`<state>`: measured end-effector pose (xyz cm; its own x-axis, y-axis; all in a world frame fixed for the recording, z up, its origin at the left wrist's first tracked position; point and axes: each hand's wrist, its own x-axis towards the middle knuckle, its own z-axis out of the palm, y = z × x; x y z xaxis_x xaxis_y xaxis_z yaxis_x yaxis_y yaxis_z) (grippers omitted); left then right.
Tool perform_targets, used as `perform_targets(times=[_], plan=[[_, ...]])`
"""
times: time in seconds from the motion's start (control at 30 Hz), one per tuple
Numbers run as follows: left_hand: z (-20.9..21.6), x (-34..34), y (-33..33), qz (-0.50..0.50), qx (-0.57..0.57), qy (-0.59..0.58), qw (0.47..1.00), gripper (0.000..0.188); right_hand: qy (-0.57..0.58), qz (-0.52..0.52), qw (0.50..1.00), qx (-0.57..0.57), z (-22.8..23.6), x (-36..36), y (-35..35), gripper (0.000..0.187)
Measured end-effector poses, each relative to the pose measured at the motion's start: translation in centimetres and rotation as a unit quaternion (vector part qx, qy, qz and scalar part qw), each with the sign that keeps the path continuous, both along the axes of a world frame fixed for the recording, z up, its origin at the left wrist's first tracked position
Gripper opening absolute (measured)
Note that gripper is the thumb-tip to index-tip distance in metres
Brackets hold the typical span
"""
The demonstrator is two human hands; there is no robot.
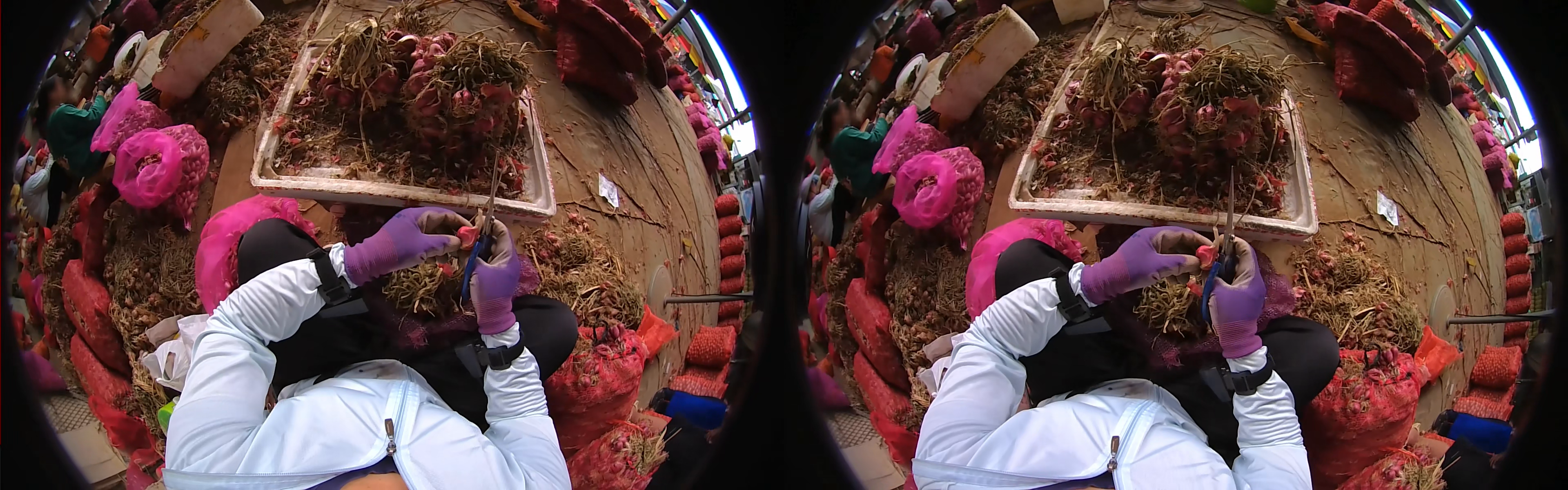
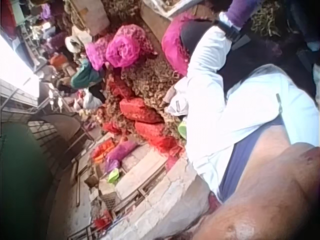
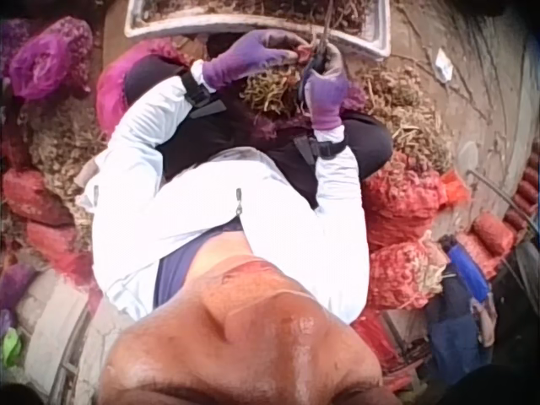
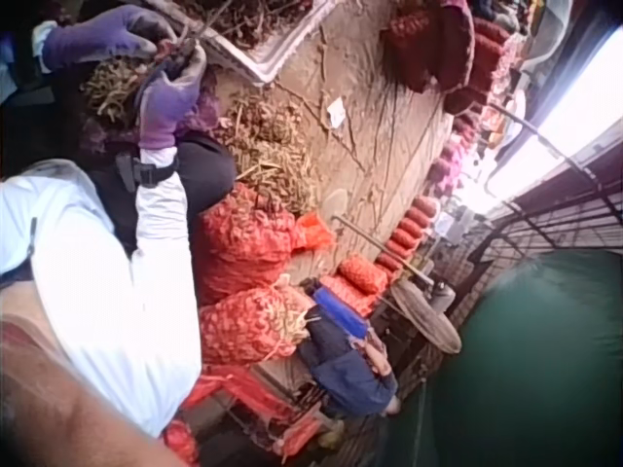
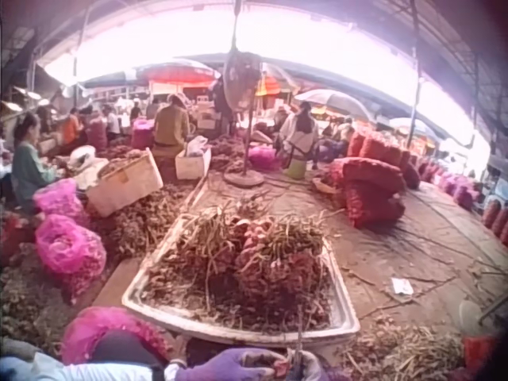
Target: The person trims the roots and stems from shallots one at a time using shears, dropping the cleaned bulbs into a pink mesh bag. After filling the bag, the person moves it aside and pulls a white plastic bag closer.
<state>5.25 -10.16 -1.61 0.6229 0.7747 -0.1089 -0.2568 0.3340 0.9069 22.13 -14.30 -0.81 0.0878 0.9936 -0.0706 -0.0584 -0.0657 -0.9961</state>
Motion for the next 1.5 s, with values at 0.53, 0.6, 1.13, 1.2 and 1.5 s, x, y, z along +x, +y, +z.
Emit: perform_targets(times=[0.53, 0.6, 1.13, 1.2, 1.5], plan=[[-0.4, -0.5, 0.7, -0.094, -0.144, -0.074, 0.982, 0.047, 0.095, 0.015, 0.992, 0.08, 0.9, -0.3, -0.8, 0.043], [0.1, -0.3, 0.5, -0.067, -0.118, -0.079, 0.988, 0.049, 0.093, 0.008, 0.991, 0.092, 0.8, -0.4, -0.5, 0.044], [-0.3, -0.8, 0.6, -0.057, -0.068, -0.063, 0.994, 0.049, -0.303, 0.022, 0.893, 0.332, 0.4, 1.1, -0.2, 0.039], [-0.1, -1.0, 0.4, -0.055, -0.059, -0.027, 0.996, 0.051, -0.301, 0.022, 0.894, 0.331, 0.2, 1.1, -0.3, 0.04], [0.3, -0.6, 0.7, -0.06, -0.07, 0.008, 0.996, 0.039, -0.283, 0.0, 0.911, 0.3, -0.4, 1.0, 0.2, 0.036]])
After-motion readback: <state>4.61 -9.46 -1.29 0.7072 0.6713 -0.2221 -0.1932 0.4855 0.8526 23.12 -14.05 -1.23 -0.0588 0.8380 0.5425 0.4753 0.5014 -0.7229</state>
